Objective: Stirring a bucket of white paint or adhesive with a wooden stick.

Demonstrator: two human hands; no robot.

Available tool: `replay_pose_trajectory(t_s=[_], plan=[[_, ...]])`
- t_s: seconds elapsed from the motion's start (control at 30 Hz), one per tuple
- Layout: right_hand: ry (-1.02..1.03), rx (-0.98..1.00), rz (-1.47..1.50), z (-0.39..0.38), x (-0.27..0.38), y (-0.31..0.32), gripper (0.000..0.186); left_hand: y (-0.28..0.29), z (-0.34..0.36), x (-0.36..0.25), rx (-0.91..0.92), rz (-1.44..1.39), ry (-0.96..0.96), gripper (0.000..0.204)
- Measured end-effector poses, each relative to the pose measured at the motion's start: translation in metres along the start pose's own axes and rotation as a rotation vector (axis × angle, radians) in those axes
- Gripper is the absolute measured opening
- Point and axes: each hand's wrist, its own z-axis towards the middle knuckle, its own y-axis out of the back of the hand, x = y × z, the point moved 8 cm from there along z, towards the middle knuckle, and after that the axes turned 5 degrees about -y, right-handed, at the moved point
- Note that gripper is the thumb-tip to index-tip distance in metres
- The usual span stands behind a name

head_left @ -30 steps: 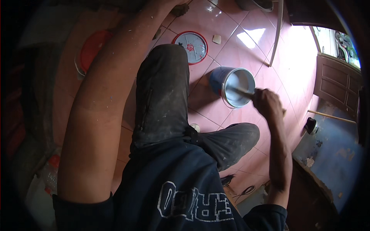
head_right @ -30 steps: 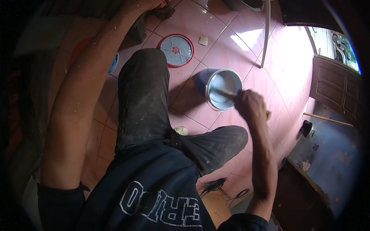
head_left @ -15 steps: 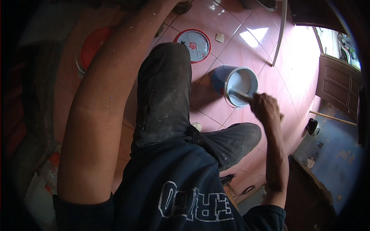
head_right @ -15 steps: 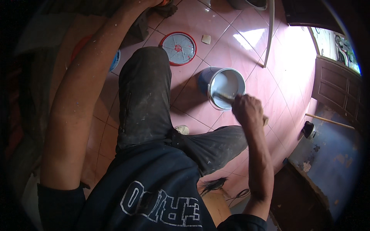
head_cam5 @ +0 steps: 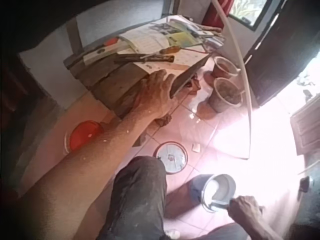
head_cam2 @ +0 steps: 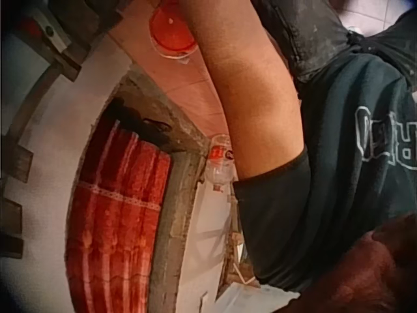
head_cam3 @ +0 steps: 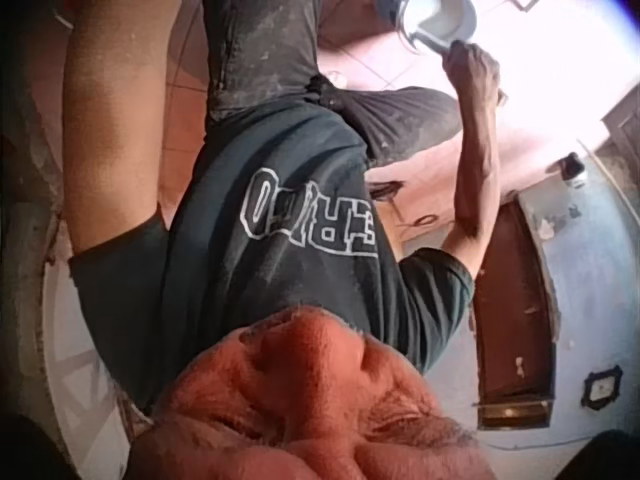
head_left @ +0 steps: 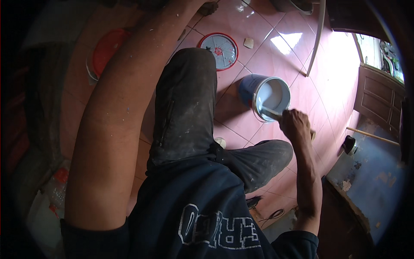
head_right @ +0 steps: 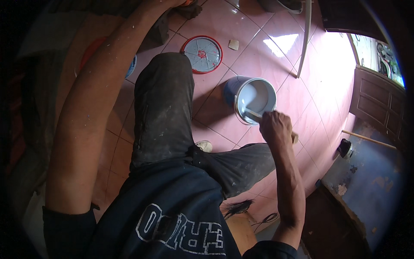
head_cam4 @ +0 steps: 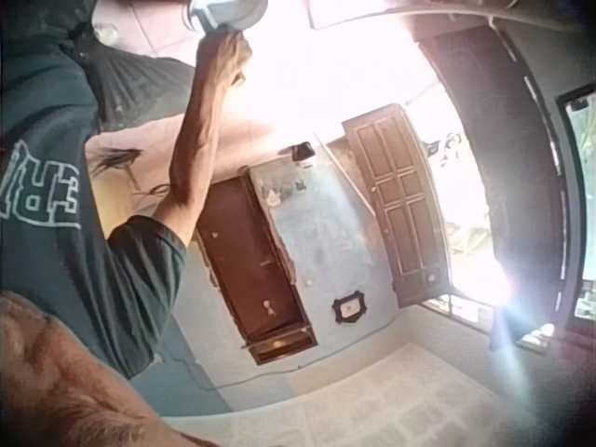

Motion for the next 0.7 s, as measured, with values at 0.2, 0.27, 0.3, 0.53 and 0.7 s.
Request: replay_pose_trajectory(t_s=[0.2,0.27,0.3,0.53,0.7], plan=[[-0.169,-0.075,-0.050,0.027,-0.068,0.041,0.025,0.002,0.003,-0.010,0.020,-0.011,-0.002,0.065],[-0.129,-0.060,-0.062,0.055,-0.062,0.013,0.028,0.021,-0.010,0.020,0.064,0.064,0.048,0.065],[-0.187,-0.085,-0.111,0.026,-0.089,0.001,0.026,0.011,0.002,-0.002,0.074,-0.022,0.029,0.065],[-0.033,0.063,0.033,0.002,-0.007,-0.005,0.015,0.006,-0.002,-0.001,-0.038,0.008,-0.009,0.064],[-0.100,-0.077,0.004,0.034,-0.038,0.050,0.020,0.012,-0.003,0.000,0.011,0.001,-0.006,0.063]])
